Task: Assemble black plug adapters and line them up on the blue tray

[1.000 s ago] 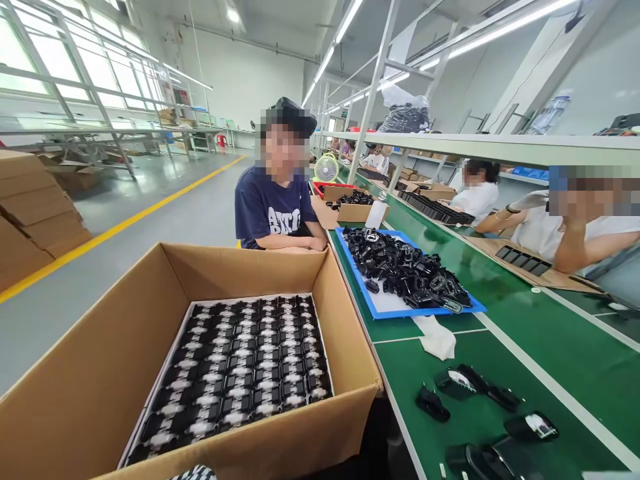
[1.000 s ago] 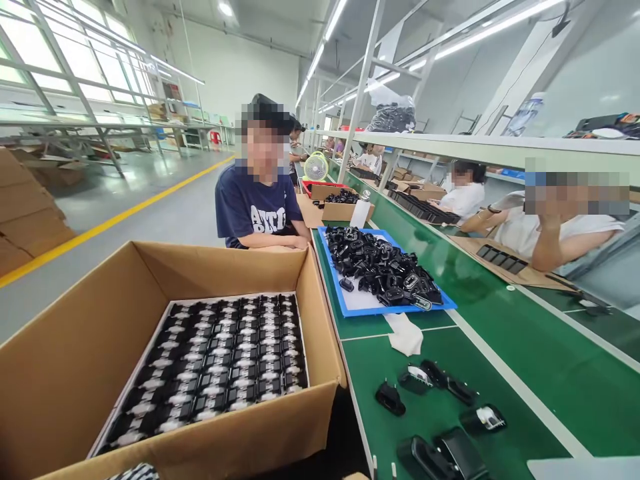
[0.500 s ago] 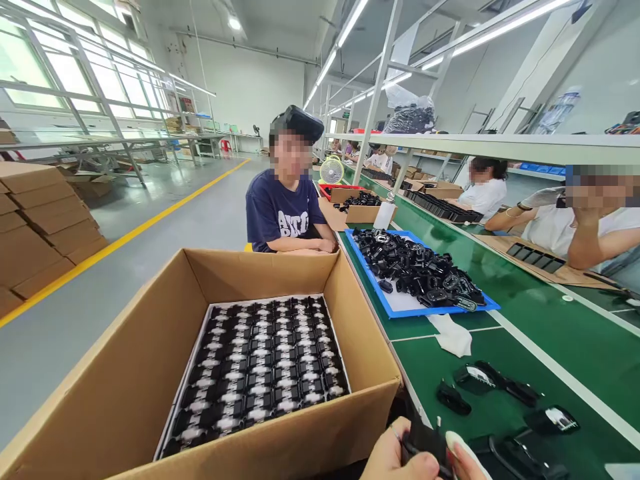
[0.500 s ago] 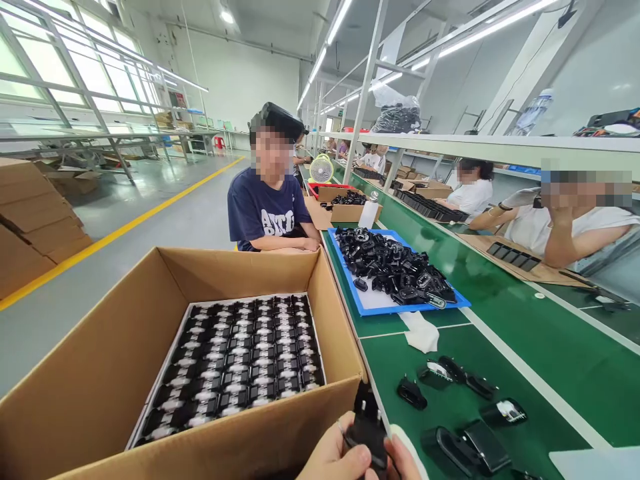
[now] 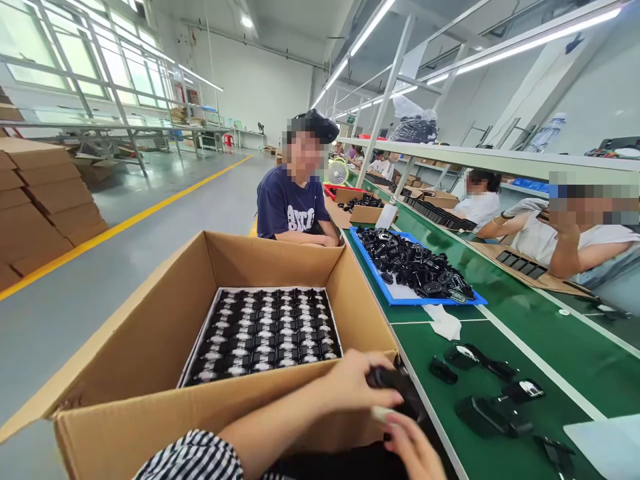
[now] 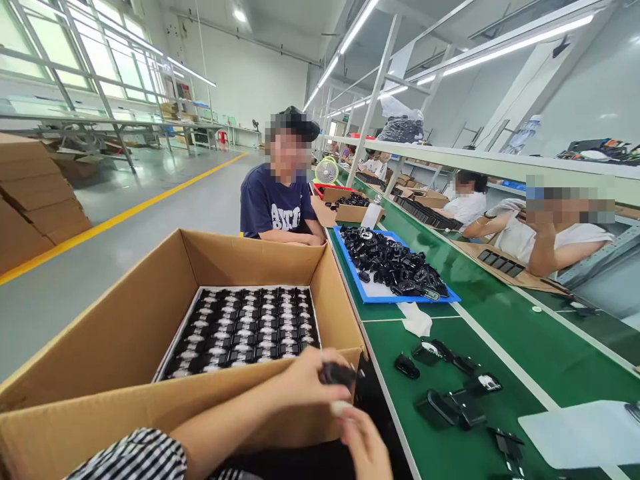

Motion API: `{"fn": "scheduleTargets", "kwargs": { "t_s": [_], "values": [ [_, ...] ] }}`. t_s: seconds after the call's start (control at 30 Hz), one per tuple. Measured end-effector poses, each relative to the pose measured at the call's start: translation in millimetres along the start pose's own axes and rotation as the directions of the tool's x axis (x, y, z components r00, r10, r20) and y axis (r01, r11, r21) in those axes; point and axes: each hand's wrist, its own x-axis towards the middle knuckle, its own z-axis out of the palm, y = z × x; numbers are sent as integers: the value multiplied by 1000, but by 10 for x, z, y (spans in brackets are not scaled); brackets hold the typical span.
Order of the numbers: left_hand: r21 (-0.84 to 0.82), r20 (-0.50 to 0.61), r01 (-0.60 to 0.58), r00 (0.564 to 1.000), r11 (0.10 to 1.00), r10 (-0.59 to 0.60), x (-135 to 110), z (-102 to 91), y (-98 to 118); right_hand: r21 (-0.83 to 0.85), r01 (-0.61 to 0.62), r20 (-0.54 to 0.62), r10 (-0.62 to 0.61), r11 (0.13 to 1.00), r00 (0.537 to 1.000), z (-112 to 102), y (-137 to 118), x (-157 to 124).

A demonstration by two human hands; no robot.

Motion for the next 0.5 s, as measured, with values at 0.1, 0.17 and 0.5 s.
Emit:
{"fn": "scheduleTargets", "kwargs": {
  "t_s": [0.1, 0.17, 0.5],
  "values": [
    [-137, -226, 50, 971, 989, -80, 145, -251, -97, -442, -29, 454, 252, 897, 855, 430, 20, 212],
    [-305, -277, 64, 949, 950, -153, 229, -350, -157, -613, -25, 486, 402, 790, 776, 733, 64, 321],
    [-352, -89, 135, 980, 926, -177, 17, -203, -163, -274, -90, 126, 129, 958, 984, 438, 77, 124]
  ]
}}
